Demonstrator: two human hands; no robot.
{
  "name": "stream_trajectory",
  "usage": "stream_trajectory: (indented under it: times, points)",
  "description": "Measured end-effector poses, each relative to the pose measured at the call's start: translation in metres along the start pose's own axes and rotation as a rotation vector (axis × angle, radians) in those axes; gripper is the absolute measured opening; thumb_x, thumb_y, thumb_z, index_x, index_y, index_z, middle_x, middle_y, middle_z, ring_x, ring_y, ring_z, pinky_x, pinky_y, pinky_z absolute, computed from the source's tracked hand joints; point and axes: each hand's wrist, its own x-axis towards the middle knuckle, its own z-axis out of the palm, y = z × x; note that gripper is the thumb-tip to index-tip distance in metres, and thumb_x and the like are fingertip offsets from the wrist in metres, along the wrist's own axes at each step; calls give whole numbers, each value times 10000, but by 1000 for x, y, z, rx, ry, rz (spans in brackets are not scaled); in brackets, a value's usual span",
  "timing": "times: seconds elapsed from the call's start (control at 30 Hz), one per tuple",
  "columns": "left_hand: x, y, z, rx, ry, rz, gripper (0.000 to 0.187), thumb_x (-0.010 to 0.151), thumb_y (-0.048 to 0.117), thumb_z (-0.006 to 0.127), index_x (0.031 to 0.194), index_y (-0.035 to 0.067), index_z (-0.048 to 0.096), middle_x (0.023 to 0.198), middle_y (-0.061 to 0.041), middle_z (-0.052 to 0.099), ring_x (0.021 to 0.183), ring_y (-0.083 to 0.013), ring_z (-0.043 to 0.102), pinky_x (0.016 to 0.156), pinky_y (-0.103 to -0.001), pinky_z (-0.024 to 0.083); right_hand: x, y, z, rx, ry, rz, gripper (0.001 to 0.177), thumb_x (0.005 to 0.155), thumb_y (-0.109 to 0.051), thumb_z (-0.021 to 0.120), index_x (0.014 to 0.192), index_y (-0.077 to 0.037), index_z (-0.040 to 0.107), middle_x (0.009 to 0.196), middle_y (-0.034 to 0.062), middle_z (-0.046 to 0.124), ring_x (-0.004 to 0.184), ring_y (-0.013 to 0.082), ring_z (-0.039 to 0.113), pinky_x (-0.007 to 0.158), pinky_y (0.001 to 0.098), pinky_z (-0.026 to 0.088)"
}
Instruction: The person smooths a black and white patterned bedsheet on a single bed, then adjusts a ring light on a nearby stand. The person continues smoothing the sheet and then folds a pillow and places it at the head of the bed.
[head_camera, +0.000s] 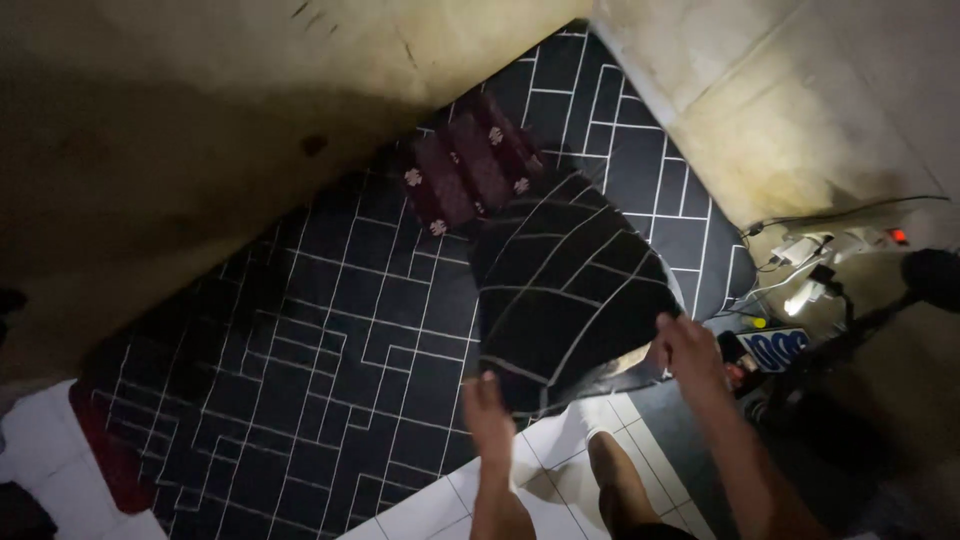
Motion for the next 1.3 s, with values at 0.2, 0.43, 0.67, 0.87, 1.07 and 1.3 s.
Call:
stream_trajectory:
  times: [0.2,0.43,0.67,0.87,1.07,1.3]
  points:
    - [-21,158,-43,472,37,-237,377,1091,432,496,1099,62,567,974,-254,625,827,-334,573,742,-484,466,-33,-57,48,-126,-114,-215,426,1016,-314,615,692,-41,574,588,64,591,506,133,540,487,295,401]
    - [4,154,35,1146,-42,853,561,760,427,690,1206,90,641,1315,-198,579,1166,-425,594,933,-585,465,11,-40,111,-464,-59,-511,460,1015,-335,653,708,-2,577,633,140,585,600,225,647,542,384,464]
    - [47,128,55,1036,-81,858,95,937,84,584,1003,121,640,877,-85,697,830,-279,719,677,-406,570,-50,-85,91,-524,-85,-976,323,922,-227,646,1163,-11,645,1171,179,682,1047,307,680,864,369,540]
    - [69,168,61,977,-51,942,202,913,95,583,1098,110,663,1010,-85,711,959,-288,683,797,-441,535,-53,-62,103,-1165,-202,-1181,435,866,-302,747,1274,-213,628,1506,70,438,1430,332,405,1152,581,348]
    - [32,183,36,948,-171,1110,510,892,313,661,1310,36,567,1284,-180,571,1214,-371,516,1015,-564,397,-9,-81,103,-1115,-88,-1054,739,832,-585,740,1347,-72,609,1309,273,506,1230,474,456,1051,585,375]
    - [53,110,25,1230,-256,1318,539,903,340,655,1394,145,549,1392,-123,556,1295,-319,501,1054,-578,393,7,-61,105,-1524,-454,-899,879,692,-707,791,1372,-174,629,1150,183,606,1092,384,538,966,563,396]
